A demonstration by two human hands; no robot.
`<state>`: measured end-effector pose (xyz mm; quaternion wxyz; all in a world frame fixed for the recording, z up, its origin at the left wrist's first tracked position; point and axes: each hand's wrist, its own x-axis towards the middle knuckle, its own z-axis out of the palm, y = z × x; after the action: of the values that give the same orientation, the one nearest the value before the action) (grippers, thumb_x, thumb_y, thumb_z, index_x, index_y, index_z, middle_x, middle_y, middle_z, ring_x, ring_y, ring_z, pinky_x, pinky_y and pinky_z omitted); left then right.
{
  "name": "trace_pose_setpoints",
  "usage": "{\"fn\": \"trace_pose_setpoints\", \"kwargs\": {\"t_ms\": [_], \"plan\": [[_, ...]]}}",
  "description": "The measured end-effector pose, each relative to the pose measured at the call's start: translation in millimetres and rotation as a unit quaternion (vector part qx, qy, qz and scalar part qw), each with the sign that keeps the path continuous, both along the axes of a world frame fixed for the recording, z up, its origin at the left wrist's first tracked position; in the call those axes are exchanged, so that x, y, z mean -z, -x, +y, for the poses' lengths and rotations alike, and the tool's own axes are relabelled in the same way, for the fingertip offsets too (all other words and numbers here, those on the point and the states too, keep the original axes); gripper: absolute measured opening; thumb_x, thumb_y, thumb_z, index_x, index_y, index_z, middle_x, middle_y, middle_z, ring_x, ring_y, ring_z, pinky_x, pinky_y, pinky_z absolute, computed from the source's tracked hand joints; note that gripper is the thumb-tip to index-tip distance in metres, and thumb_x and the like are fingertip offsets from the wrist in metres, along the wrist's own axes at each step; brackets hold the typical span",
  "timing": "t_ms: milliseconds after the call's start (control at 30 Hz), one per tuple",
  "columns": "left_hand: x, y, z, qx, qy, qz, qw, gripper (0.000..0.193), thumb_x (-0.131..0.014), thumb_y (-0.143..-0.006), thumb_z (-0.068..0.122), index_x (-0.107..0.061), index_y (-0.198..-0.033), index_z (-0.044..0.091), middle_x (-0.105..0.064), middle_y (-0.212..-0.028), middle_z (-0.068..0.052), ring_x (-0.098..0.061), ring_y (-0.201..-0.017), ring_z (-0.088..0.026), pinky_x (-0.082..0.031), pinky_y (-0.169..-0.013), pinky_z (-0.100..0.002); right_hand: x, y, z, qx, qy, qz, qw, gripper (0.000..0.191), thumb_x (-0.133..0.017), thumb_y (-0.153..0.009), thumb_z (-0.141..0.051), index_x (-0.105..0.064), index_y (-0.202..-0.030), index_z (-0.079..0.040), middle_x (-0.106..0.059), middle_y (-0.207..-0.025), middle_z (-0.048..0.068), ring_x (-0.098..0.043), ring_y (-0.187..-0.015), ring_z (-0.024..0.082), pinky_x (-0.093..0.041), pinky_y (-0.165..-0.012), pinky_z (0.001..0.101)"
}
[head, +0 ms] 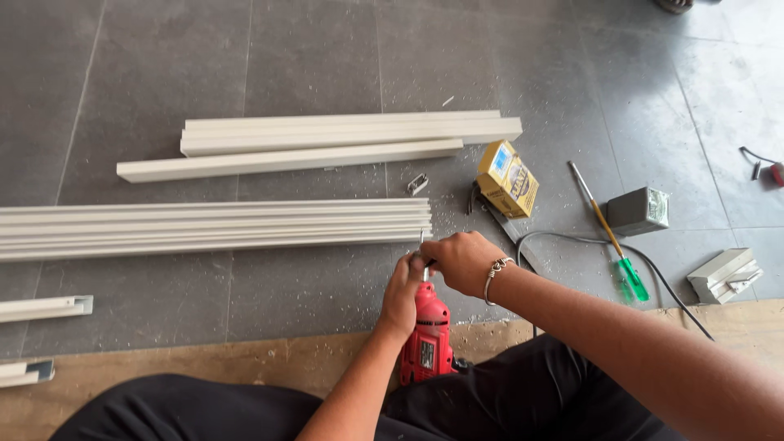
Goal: The person sits on the floor and assembles white plastic molding pieces. They use a power drill to drive screws into the molding and a hammer to tap small metal brackets into place. The person repeats this process for multiple sections of molding.
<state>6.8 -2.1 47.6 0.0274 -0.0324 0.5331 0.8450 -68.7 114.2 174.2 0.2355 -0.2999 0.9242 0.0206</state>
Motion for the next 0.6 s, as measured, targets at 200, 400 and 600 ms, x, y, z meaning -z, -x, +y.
{"fn": "trace_pose_setpoints", "kwargs": {"t_ms": [200,400,600], "plan": [[-1,-4,4,0.007,0.022,-0.096,0.995,0.078,-0.061,-0.09,0.065,-0.054,-0.136,0.003,-0.063,-0.098,-0.004,-0.061,-0.083,-0.013,-0.054,-0.076,-0.029,6,56,-6,0.189,0.055,-0.21,0.958,0.028,-0.068,-0.083,-0.024,-0.076,-0.109,-0.017,-0.081,-0.082,0.005,-0.082,-0.075,0.018,-0.066,-0.071,0.0304],[2,-5,3,-0.014,0.109,-0.071,0.991,0.085,-0.055,-0.088,0.071,-0.054,-0.138,0.003,-0.066,-0.095,-0.008,-0.064,-0.083,-0.017,-0.055,-0.075,-0.033,38,58,-33,0.544,0.075,-0.287,0.785,0.045,-0.048,-0.102,-0.04,-0.068,-0.121,-0.004,-0.076,-0.1,0.021,-0.077,-0.082,0.039,-0.064,-0.069,0.0592],[-3,-1,4,-0.075,0.297,-0.002,0.952,0.079,-0.045,-0.1,0.069,-0.053,-0.14,0.001,-0.07,-0.119,-0.023,-0.07,-0.108,-0.039,-0.054,-0.089,-0.046,63,57,-25,0.573,0.117,-0.403,0.704,0.04,-0.054,-0.097,-0.034,-0.07,-0.122,-0.007,-0.072,-0.119,0.018,-0.075,-0.1,0.046,-0.063,-0.074,0.0664]]}}
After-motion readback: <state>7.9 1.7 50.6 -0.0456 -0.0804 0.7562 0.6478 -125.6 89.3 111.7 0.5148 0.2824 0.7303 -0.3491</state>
